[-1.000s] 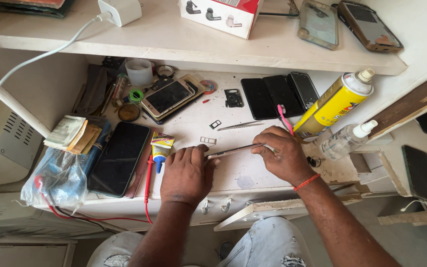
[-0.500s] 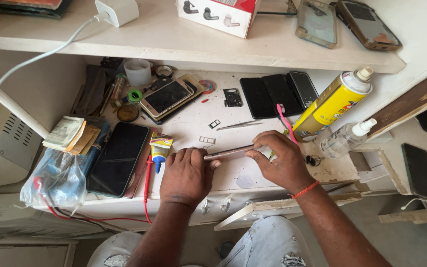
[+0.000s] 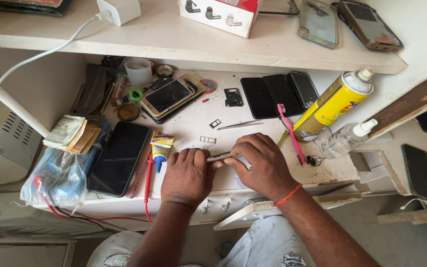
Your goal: The person holds a smartphone at a repair workbench, pries off its back cover, and works at the internals with a small screwdriver. They remove the back panel, set it aside, and continue unscrewing and handling the exposed phone body and battery area.
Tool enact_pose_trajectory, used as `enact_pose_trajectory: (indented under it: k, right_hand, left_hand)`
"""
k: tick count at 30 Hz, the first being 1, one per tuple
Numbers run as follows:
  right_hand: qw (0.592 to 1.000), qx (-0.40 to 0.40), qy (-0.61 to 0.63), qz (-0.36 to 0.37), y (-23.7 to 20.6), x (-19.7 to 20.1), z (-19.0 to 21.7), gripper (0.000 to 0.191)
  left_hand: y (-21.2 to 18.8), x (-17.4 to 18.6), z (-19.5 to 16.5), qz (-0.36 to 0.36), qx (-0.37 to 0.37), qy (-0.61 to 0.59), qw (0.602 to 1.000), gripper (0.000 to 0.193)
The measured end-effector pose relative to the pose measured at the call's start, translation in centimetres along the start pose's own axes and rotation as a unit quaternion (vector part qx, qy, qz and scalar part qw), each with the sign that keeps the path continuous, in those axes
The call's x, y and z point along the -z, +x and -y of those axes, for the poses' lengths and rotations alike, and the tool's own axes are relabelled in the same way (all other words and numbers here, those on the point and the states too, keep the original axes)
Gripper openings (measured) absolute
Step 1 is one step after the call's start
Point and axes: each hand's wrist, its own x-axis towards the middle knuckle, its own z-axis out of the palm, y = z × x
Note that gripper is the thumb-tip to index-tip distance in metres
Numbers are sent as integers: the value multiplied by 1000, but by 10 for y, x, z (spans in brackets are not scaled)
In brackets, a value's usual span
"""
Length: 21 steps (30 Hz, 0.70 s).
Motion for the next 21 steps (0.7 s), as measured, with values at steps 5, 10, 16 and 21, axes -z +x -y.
enact_pose_trajectory:
  k: [5,10,16,21]
  right_hand:
    - [1000,14,-22,12,4,3,4,25]
    - [998,-1,-47,31,10,3,4,25]
    - [997,-9,-45,56,13,4,0,29]
    - [997,23,-15,76,13,15,-13,34]
  left_hand:
    - [0,-2,-1,-17,-5,-16,1000,33]
    - [0,-2,0,-14,2,-20,1000,33]
    - [1,-2,0,-17,6,-20,1000,34]
    - [2,-1,0,-22,12,-23,999,35]
